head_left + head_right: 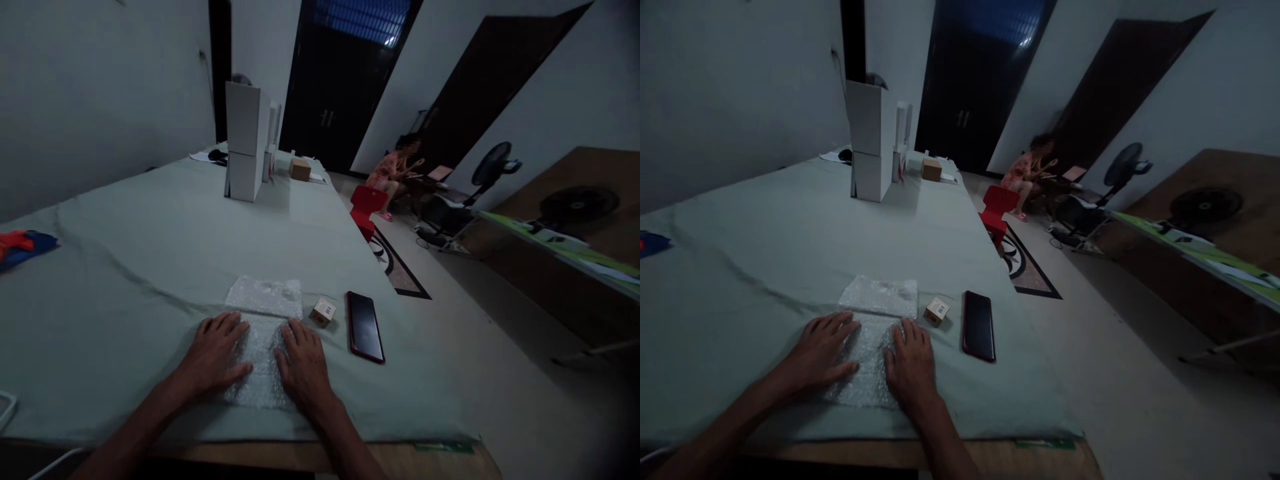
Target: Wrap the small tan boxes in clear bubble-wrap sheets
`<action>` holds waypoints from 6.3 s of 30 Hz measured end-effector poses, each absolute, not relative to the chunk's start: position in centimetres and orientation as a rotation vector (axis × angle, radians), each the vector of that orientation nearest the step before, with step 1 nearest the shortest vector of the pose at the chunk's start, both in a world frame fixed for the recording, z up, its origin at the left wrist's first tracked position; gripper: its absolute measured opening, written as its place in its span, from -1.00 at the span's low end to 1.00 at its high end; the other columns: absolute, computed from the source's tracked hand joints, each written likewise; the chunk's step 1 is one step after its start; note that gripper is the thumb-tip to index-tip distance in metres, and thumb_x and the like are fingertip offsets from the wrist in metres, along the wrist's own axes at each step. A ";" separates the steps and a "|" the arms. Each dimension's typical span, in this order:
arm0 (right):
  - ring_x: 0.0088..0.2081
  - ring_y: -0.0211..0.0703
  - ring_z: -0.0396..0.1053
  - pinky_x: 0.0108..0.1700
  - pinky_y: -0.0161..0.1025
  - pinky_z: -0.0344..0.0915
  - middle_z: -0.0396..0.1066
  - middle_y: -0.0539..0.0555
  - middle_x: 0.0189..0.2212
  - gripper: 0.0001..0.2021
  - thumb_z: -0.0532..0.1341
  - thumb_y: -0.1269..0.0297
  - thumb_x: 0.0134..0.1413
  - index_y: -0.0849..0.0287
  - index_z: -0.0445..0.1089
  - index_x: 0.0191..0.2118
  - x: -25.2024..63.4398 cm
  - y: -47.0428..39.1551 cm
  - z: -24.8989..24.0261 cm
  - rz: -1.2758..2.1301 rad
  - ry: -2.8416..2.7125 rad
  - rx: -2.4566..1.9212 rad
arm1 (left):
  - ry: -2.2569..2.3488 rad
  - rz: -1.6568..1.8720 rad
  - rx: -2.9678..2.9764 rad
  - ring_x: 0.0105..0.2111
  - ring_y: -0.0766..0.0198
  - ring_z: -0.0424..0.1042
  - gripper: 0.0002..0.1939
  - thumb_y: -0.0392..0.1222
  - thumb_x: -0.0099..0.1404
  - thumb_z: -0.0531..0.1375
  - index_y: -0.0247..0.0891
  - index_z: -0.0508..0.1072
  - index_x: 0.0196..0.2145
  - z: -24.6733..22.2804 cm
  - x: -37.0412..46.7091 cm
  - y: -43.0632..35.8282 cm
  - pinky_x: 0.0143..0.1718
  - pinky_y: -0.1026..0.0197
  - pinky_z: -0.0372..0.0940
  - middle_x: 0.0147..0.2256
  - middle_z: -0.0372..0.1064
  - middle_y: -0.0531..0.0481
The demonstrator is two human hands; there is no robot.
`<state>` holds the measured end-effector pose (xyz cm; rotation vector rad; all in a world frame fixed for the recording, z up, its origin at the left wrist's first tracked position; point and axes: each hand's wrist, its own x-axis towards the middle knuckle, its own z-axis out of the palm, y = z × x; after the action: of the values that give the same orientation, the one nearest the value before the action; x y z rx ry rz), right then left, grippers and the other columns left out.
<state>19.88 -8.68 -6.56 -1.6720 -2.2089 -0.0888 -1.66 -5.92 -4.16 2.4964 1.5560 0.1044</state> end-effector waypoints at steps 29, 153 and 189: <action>0.11 0.04 0.25 0.12 0.04 0.20 0.35 0.23 0.09 -0.62 0.01 0.48 0.18 0.23 0.32 0.09 20.7 -8.4 -6.6 0.013 -2.176 -1.554 | 1.252 0.313 2.535 0.27 -0.08 0.03 -0.34 -0.05 0.19 0.22 -0.17 0.17 0.23 -5.1 2.9 -9.2 0.26 -0.25 -0.11 0.27 0.08 -0.22; -0.45 -0.25 0.28 -0.39 -0.33 0.22 0.37 -0.03 -0.52 -0.89 0.24 0.27 0.00 0.19 0.38 -0.45 20.8 -5.5 -2.3 1.102 -1.750 -1.308 | 1.211 0.922 1.686 -0.20 0.19 0.46 -0.93 -0.24 0.15 0.15 -0.24 0.42 -0.44 -2.9 0.7 -5.7 -0.17 0.21 0.31 -0.24 0.52 -0.02; -0.08 0.05 0.31 -0.03 0.00 0.19 0.45 0.17 -0.13 -0.81 0.18 0.42 0.15 0.17 0.36 -0.10 18.2 -9.8 -1.0 -0.011 -2.460 -1.241 | 1.316 0.780 1.811 -0.38 0.27 0.37 -0.79 -0.20 0.17 0.13 -0.24 0.41 -0.21 -3.3 0.7 -5.0 -0.34 0.29 0.23 -0.39 0.42 0.06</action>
<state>18.21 -9.81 -1.01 -1.2406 -2.4604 -0.0105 0.74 -5.03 -3.27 1.8107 1.3161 0.7802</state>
